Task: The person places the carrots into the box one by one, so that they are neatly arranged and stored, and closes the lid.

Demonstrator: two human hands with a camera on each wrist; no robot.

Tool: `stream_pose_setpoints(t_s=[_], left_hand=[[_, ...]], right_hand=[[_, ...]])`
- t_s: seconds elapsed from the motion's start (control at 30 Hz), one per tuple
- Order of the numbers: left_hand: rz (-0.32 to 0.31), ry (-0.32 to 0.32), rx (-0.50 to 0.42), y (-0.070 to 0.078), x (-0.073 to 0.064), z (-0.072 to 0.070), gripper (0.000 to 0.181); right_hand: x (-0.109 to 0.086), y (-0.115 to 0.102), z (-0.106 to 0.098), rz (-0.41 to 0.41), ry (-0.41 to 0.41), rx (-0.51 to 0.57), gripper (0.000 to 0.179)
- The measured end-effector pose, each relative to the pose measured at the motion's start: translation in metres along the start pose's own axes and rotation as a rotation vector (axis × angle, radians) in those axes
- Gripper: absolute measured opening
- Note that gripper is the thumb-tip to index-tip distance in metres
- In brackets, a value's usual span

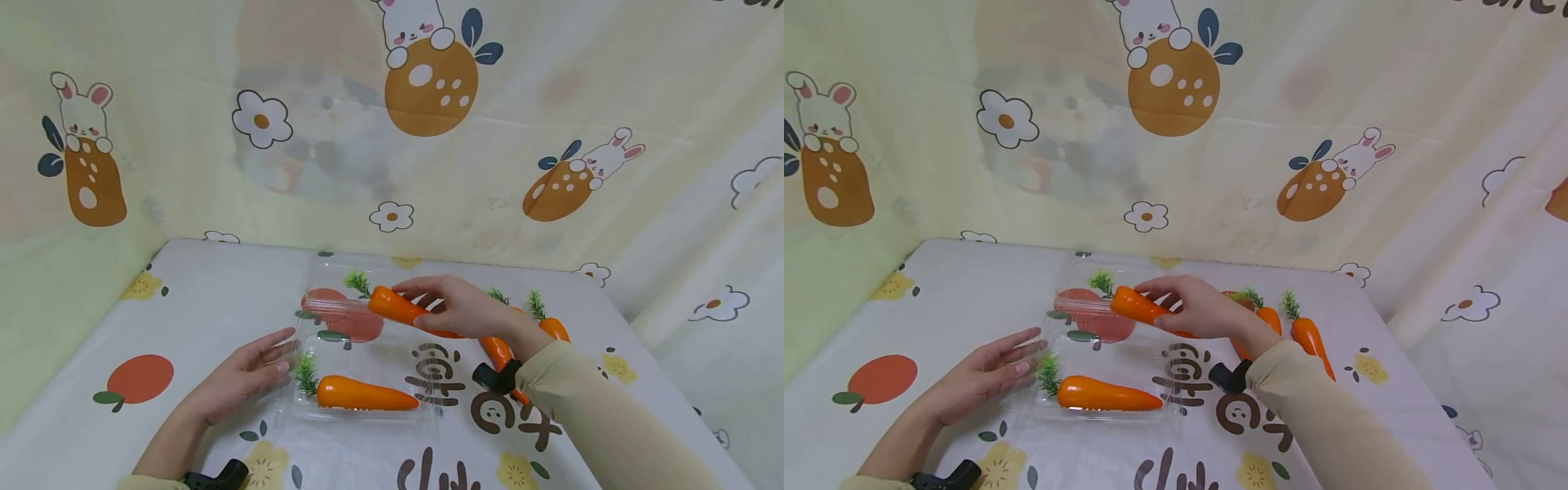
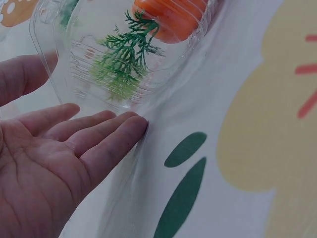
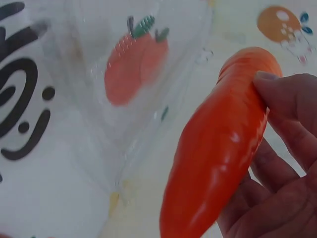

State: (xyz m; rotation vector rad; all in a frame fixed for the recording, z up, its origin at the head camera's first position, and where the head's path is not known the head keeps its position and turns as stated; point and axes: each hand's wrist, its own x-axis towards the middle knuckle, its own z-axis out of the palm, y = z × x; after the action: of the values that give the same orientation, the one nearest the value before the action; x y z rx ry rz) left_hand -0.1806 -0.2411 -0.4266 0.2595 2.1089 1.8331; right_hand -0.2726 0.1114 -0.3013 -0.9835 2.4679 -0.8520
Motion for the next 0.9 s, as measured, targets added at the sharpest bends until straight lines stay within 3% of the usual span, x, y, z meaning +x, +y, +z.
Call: stream_pose_setpoints(t_s=[0.3, 0.53, 0.9], left_hand=[[-0.009, 0.002, 0.011, 0.0, 0.0, -0.001, 0.071], [-0.017, -0.007, 0.01, 0.002, -0.001, -0.001, 0.072], [0.024, -0.04, 0.002, 0.0, -0.001, -0.004, 0.071]], right_hand=[[0.024, -0.016, 0.025, -0.016, -0.137, -0.027, 0.051], [0.036, -0.023, 0.043, 0.038, -0.23, -0.072, 0.054], [0.049, -0.023, 0.067, 0.081, -0.32, -0.133, 0.048]])
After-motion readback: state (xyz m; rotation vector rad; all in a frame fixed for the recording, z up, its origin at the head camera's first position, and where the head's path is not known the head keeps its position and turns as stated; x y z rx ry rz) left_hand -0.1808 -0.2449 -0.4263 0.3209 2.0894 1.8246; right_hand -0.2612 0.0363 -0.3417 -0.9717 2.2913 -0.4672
